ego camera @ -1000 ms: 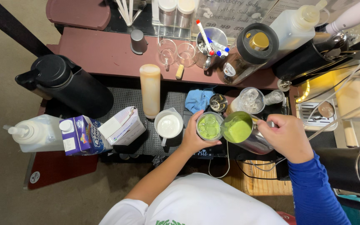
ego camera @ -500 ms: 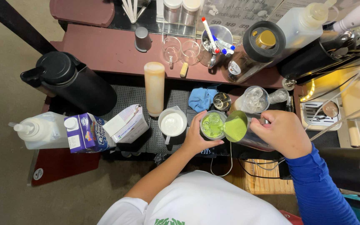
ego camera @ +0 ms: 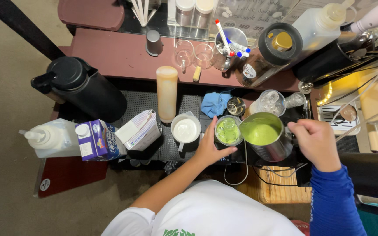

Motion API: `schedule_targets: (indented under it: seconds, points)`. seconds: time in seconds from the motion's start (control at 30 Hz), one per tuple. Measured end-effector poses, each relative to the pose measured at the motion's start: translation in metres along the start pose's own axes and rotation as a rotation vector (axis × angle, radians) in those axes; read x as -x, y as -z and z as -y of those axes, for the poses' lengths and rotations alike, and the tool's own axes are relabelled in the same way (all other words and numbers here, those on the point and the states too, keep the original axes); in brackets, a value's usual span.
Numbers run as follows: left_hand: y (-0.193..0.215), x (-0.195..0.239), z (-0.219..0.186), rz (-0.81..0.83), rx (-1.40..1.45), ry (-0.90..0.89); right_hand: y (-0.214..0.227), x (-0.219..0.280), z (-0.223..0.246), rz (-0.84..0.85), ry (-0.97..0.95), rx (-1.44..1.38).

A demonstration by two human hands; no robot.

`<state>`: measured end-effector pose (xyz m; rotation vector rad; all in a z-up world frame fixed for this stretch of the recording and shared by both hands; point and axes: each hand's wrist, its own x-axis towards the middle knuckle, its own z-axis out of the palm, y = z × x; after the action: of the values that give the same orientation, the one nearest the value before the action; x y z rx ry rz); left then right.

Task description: The person prepares a matcha latte by filling a cup with ice, mixing a matcha base in a pitcher, pouring the mixture over the ice, adding milk, and topping it with a caramel-colored sauce from a squeeze bottle.

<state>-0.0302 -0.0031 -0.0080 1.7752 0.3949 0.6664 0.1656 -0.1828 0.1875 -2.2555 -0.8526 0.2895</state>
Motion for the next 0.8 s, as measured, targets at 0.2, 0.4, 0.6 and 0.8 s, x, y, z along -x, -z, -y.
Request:
schedule_targets:
  seconds: [0.2,0.4,0.6,0.8]
  points:
    - [0.023,0.044,-0.007,0.206,0.008,0.058,0.005,-0.011,0.020,-0.002,-0.088,-0.716]
    - [0.073,0.080,-0.012,0.506,0.550,0.375,-0.048,-0.039,0.107,0.206,0.101,-1.185]
    - [0.169,0.098,-0.060,0.466,0.618,0.352,-0.186,-0.102,0.195,0.148,0.254,-1.391]
    - [0.251,0.127,-0.103,0.153,0.504,0.265,-0.333,-0.167,0.236,0.052,0.227,-1.031]
